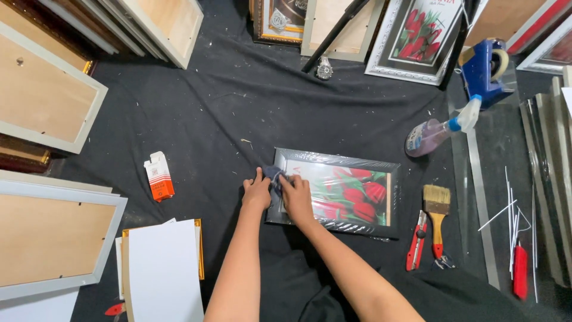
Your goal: Cleaning a picture frame with a brush and spray, then wrapping it in protective plastic film.
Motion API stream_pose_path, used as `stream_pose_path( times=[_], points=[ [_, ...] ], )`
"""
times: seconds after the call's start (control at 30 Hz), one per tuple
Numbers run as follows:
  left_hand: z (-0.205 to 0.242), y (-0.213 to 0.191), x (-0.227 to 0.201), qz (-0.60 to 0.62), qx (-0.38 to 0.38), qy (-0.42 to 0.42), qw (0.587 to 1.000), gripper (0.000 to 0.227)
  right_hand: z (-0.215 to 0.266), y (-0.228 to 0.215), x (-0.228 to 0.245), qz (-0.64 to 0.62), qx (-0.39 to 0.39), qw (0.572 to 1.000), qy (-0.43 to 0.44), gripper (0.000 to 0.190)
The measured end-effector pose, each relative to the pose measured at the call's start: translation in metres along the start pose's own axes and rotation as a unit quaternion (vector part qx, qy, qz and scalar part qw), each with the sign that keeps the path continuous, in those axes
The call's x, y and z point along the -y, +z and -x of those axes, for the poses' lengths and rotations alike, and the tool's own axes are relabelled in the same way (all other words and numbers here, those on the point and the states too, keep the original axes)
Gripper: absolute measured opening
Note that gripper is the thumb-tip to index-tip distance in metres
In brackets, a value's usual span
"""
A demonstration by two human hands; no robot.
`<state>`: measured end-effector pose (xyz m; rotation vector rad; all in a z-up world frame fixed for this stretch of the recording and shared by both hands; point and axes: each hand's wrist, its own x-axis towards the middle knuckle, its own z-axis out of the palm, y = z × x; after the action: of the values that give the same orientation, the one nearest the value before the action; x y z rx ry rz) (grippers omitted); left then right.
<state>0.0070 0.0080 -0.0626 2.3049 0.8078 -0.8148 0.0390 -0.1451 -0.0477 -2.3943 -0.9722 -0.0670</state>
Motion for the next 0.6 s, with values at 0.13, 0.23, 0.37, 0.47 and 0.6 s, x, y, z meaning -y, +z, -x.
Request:
stream_pose_path(
  times=[0.13, 0.23, 0.37, 0.47, 0.6],
  points=[
    [0.018, -0.016, -0.005, 0.016, 0.003, 0.004, 1.000, 0.065, -0.014, 0.014, 0.015, 0.008, -0.037, 0.996, 0.077, 0.046],
    [0.041, -0.034, -0.018, 0.009, 0.012, 0.003, 1.000, 0.072, 0.017, -0.005, 0.039, -0.013, -0.043, 0.999, 0.010, 0.049],
    [0.055, -0.046, -0.021, -0.018, 0.021, 0.015, 1.000, 0.080, 0.058, -0.023, 0.046, 0.018, 0.037, 0.996, -0.080, 0.052],
    [0.062, -0.041, -0.021, -0.061, 0.012, 0.018, 0.998, 0.072, 0.049, -0.022, 0.049, 0.027, 0.015, 0.997, -0.065, 0.048],
    [0.062, -0.042, -0.023, -0.102, -0.001, 0.025, 0.994, 0.062, 0.008, -0.029, 0.035, 0.026, 0.023, 0.996, 0.079, 0.040]
  ],
)
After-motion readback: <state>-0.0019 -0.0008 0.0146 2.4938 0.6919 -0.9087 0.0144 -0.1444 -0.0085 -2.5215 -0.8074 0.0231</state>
